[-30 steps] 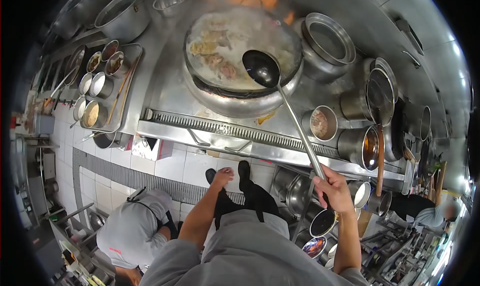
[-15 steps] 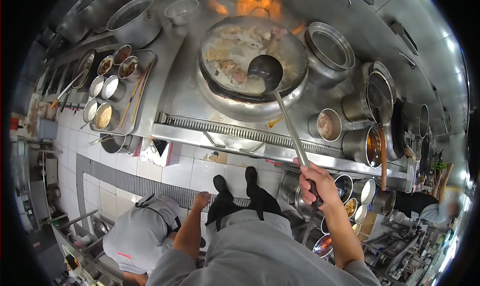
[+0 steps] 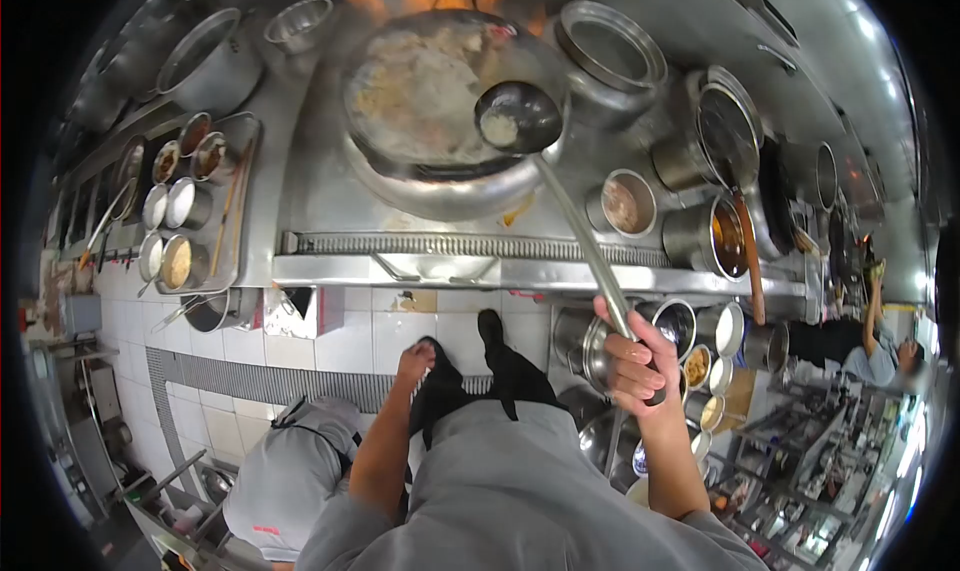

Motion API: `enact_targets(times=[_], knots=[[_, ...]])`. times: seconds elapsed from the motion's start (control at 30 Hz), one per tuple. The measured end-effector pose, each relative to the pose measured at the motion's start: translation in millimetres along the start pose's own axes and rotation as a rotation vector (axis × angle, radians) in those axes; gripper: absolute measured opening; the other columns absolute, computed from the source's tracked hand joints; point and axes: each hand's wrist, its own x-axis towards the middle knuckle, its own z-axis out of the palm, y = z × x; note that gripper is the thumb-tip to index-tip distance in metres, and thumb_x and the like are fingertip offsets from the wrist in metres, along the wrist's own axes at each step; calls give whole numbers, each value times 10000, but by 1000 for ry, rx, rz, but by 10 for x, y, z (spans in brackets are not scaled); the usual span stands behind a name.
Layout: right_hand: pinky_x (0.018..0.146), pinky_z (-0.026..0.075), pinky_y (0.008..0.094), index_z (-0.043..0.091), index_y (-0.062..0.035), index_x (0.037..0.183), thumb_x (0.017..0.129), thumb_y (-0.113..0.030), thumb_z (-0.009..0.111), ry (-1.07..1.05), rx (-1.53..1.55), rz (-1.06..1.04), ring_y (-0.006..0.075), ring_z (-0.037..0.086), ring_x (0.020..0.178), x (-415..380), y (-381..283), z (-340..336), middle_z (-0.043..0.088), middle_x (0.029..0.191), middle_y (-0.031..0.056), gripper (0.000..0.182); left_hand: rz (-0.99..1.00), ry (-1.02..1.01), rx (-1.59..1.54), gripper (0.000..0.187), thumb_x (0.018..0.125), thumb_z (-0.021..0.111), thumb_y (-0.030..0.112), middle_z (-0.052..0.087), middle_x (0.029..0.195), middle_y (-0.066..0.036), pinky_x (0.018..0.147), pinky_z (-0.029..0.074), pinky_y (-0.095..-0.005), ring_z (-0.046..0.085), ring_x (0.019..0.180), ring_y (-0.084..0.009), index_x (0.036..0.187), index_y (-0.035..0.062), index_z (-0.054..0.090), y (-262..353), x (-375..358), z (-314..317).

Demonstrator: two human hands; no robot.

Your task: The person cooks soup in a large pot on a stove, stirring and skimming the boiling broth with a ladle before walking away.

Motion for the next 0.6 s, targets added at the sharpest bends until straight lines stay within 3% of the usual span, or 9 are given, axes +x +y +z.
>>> enact_targets(times=[0.13, 0.2, 0.33, 0.53, 0.6], knots=[[301, 334, 238, 277, -60, 1349, 968, -221, 269, 118, -50, -155, 78, 413, 348, -433, -114, -15, 448, 637, 13, 413, -15, -71, 80, 327, 791, 571, 77, 626, 922, -74, 614, 493, -251, 611, 736, -154, 1108, 3, 534, 300, 125, 550], [294, 319, 236, 328, -60, 1323, 966, -213, 281, 190, -78, -214, 77, 401, 345, -609, -207, -68, 445, 630, 14, 391, 43, -204, 103, 322, 831, 552, 255, 632, 933, -12, 626, 421, -299, 596, 764, -129, 1125, 125, 541, 320, 207, 803], [292, 308, 231, 396, -74, 1282, 960, -203, 321, 354, -186, -326, 75, 360, 333, -778, -405, -240, 441, 614, 9, 355, -98, -257, 131, 316, 835, 545, 264, 631, 943, -8, 684, 430, -340, 606, 813, -148, 1126, 141, 537, 393, 367, 1283], [302, 279, 218, 512, -82, 1132, 891, -187, 476, 745, -611, -453, 68, 333, 333, -688, -602, -431, 416, 561, -17, 265, -55, -403, -53, 300, 845, 528, 261, 641, 969, -29, 710, 452, -348, 611, 846, -167, 1119, 141, 531, 243, 643, 1869], [303, 289, 231, 506, -61, 1134, 879, -183, 483, 835, -722, -466, 80, 347, 333, -646, -607, -481, 426, 562, -8, 283, -87, -328, -90, 308, 837, 549, 285, 641, 938, -25, 653, 456, -336, 614, 816, -167, 1105, 134, 543, 273, 650, 2069]])
